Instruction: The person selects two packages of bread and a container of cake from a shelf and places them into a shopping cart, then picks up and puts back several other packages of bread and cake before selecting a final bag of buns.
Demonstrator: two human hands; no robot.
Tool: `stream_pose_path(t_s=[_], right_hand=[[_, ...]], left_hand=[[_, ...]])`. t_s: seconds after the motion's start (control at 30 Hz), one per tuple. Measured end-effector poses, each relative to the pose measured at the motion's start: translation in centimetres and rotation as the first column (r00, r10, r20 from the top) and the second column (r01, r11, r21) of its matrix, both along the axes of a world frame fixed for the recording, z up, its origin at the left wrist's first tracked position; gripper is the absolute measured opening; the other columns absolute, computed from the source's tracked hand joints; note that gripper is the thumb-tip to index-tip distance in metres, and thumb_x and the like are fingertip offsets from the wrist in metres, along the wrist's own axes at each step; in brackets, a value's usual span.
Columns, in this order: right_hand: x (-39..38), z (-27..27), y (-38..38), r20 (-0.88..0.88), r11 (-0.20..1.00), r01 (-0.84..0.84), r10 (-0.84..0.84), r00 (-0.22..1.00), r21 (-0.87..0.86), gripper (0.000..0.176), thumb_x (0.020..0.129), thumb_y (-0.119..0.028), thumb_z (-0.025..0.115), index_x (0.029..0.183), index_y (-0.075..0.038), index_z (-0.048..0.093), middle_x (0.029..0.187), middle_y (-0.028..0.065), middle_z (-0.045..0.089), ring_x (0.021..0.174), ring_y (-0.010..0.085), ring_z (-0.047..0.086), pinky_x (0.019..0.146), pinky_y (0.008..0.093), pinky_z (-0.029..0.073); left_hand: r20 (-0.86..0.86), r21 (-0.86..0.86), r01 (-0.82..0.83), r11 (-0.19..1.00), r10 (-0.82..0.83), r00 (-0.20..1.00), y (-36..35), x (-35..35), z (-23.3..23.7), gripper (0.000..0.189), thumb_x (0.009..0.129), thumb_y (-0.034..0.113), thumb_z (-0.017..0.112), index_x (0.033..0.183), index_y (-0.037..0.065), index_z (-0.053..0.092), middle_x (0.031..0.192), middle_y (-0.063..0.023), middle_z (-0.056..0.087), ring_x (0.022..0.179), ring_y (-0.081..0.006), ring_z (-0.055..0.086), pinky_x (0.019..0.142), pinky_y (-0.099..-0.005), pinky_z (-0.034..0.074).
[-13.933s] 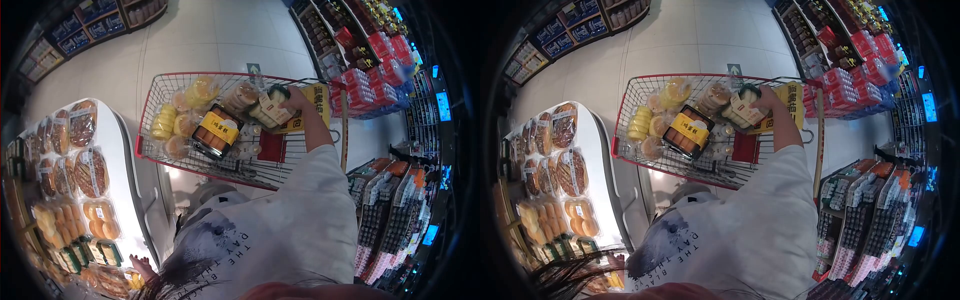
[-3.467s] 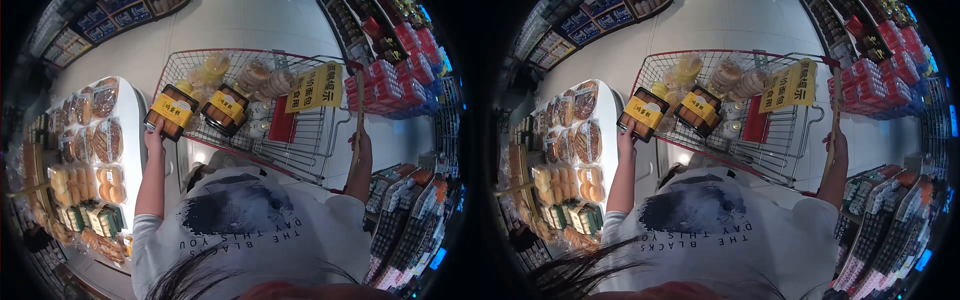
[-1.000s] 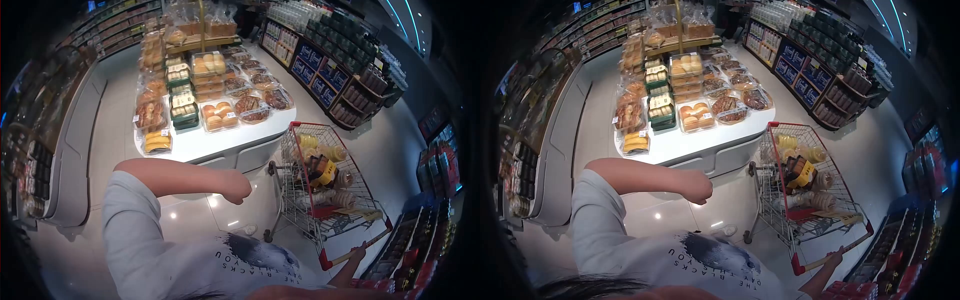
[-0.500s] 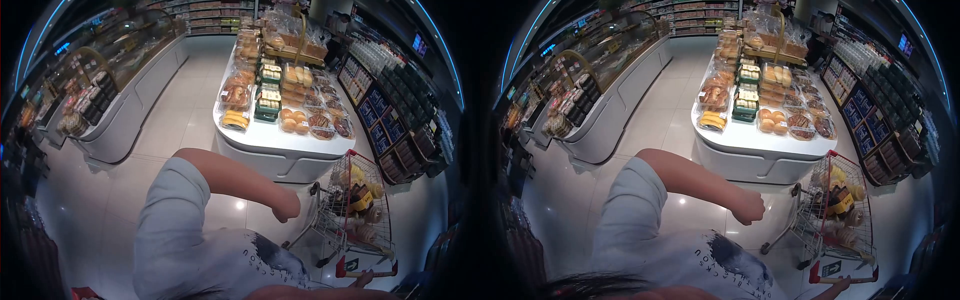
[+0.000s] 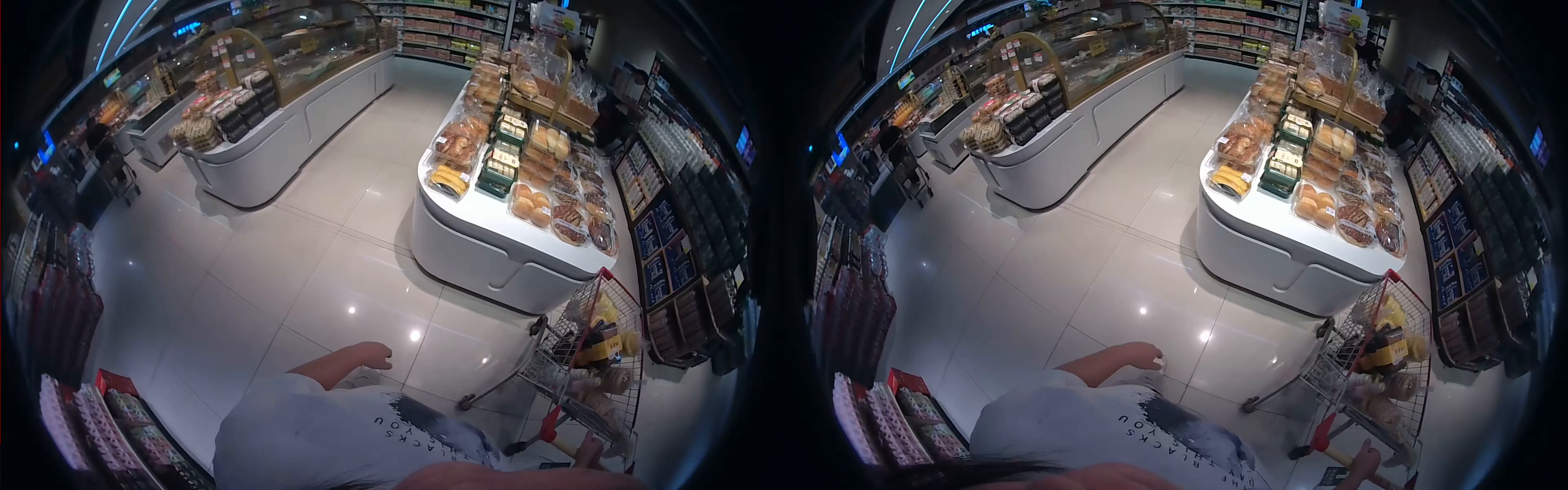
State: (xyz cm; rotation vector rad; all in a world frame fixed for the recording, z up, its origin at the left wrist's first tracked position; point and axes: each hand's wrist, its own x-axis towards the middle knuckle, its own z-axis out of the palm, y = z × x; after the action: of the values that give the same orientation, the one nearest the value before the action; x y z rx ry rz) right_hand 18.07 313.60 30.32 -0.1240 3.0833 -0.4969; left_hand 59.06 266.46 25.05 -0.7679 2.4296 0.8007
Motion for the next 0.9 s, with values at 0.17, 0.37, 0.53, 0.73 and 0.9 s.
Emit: stream_pose_path(t_s=[0.17, 0.37, 0.53, 0.73, 0.9], right_hand=[[0.4, 0.1, -1.0, 0.153, 0.962, 0.002, -0.046, 0.987, 0.274, 0.060, 0.080, -0.054, 0.041, 0.085, 0.001, 0.065, 0.088, 0.0222, 0.062, 0.089, 0.0341, 0.060, 0.079, 0.0437, 0.045], [5.0, 1.4, -4.8, 0.062, 0.978, -0.103, 0.093, 0.994, 0.181, 0.045, 0.082, -0.039, 0.047, 0.085, 0.004, 0.062, 0.082, 0.0261, 0.060, 0.083, 0.0410, 0.057, 0.072, 0.0484, 0.043], [8.5, -0.3, -7.2, 0.076, 0.951, -0.155, 0.140, 0.987, 0.267, 0.055, 0.082, -0.050, 0.041, 0.088, 0.000, 0.065, 0.089, 0.0228, 0.062, 0.088, 0.0369, 0.059, 0.077, 0.0449, 0.045], [15.0, -0.7, -13.4, 0.030, 0.789, -0.453, 0.485, 0.874, 0.415, 0.045, 0.084, -0.041, 0.044, 0.092, 0.000, 0.061, 0.087, 0.0221, 0.062, 0.082, 0.0351, 0.061, 0.068, 0.0453, 0.047], [22.9, 1.4, -20.0, 0.047, 0.821, -0.497, 0.505, 0.862, 0.280, 0.034, 0.082, -0.032, 0.052, 0.092, 0.001, 0.053, 0.073, 0.0143, 0.060, 0.065, 0.0287, 0.061, 0.056, 0.0384, 0.048]], left_hand=[[0.228, -0.158, -0.403, 0.901, 0.431, 0.873, 0.5, 15.2, -7.4, 0.042, 0.073, 0.034, 0.055, 0.098, 0.001, 0.061, 0.099, -0.0189, 0.060, 0.094, -0.0317, 0.058, 0.080, -0.0407, 0.046], [0.322, 0.136, -0.932, 0.335, 0.875, 0.362, 7.1, 31.0, -17.6, 0.036, 0.074, 0.033, 0.054, 0.088, 0.002, 0.065, 0.087, -0.0159, 0.064, 0.083, -0.0295, 0.061, 0.076, -0.0386, 0.047], [0.440, 0.043, -0.869, 0.492, 0.772, 0.459, 14.1, 38.7, -15.9, 0.040, 0.080, 0.034, 0.050, 0.101, 0.000, 0.059, 0.093, -0.0105, 0.063, 0.078, -0.0215, 0.061, 0.068, -0.0344, 0.048], [0.326, 0.254, -0.967, -0.005, 0.942, 0.081, 17.8, 49.0, -16.1, 0.040, 0.081, 0.032, 0.049, 0.101, -0.001, 0.057, 0.100, -0.0118, 0.062, 0.083, -0.0235, 0.062, 0.068, -0.0361, 0.048], [0.325, 0.291, -0.917, -0.272, 0.930, -0.172, 19.8, 56.4, -18.9, 0.039, 0.081, 0.028, 0.049, 0.104, -0.003, 0.055, 0.101, -0.0129, 0.061, 0.086, -0.0251, 0.062, 0.068, -0.0393, 0.048]])
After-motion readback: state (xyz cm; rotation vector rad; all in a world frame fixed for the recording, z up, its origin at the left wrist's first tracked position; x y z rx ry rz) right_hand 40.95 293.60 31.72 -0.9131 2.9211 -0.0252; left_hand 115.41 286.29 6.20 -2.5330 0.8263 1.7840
